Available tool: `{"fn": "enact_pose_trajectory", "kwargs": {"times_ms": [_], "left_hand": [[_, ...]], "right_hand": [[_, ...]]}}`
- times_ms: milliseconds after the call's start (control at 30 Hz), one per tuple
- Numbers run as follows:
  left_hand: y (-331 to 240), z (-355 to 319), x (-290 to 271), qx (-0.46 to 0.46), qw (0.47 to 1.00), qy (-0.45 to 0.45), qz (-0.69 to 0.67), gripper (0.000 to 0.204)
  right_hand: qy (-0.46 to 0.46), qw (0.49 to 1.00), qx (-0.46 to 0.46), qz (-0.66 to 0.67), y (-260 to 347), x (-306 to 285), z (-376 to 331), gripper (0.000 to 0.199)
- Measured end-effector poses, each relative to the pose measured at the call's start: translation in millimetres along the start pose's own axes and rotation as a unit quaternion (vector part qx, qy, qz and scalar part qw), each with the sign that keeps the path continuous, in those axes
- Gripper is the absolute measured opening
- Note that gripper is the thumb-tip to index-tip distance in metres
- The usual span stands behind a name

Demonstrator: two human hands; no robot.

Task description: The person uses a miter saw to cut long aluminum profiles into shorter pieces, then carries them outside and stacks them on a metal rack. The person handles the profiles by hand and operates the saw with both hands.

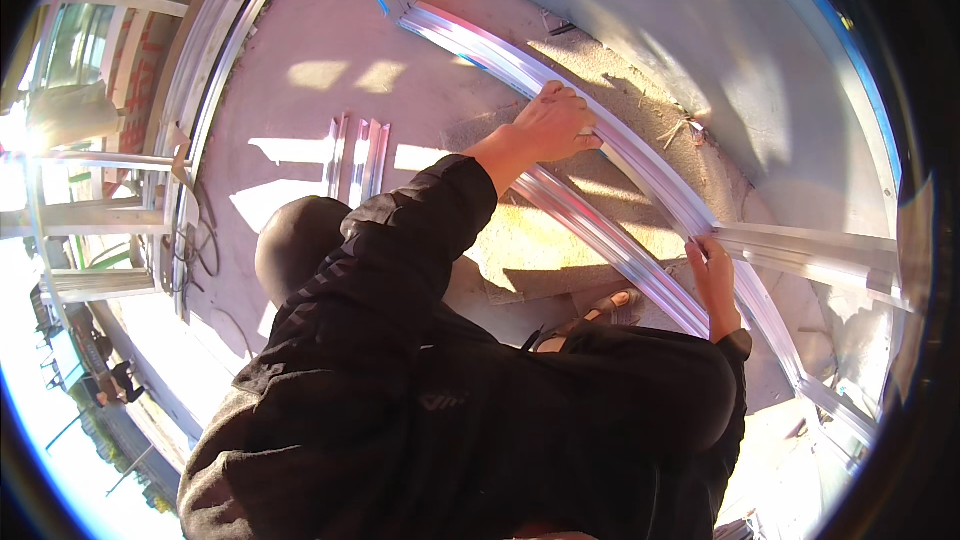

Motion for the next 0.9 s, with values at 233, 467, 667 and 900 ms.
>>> {"fn": "enact_pose_trajectory", "kwargs": {"times_ms": [233,467,667,900], "left_hand": [[-117.2,17.7,-101.9,0.32,0.84,-0.416,-0.139,0.031],[-184.8,9.7,-109.7,0.248,0.746,-0.421,-0.453,0.04],[-215.8,8.3,-76.1,0.211,0.77,-0.281,-0.533,0.034],[-199.2,14.0,-47.9,0.27,0.935,-0.021,-0.23,0.024]], "right_hand": [[-0.08,0.987,-0.048,0.128,16.0,-20.4,23.3,0.025],[-0.112,0.934,-0.163,0.297,59.5,-77.7,40.4,0.032],[-0.143,0.938,-0.174,0.263,127.9,-76.0,30.7,0.033],[0.246,0.936,-0.247,-0.047,154.1,-75.1,5.1,0.039]]}}
Point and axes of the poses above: each hand's wrist, its own z-axis towards the middle knuckle, its own x-axis out of the palm, y = z × x, the point moved 3 cm from there along z, towards the middle knuckle, and after that the axes turned 13 degrees about -z, right-handed, at the moved point
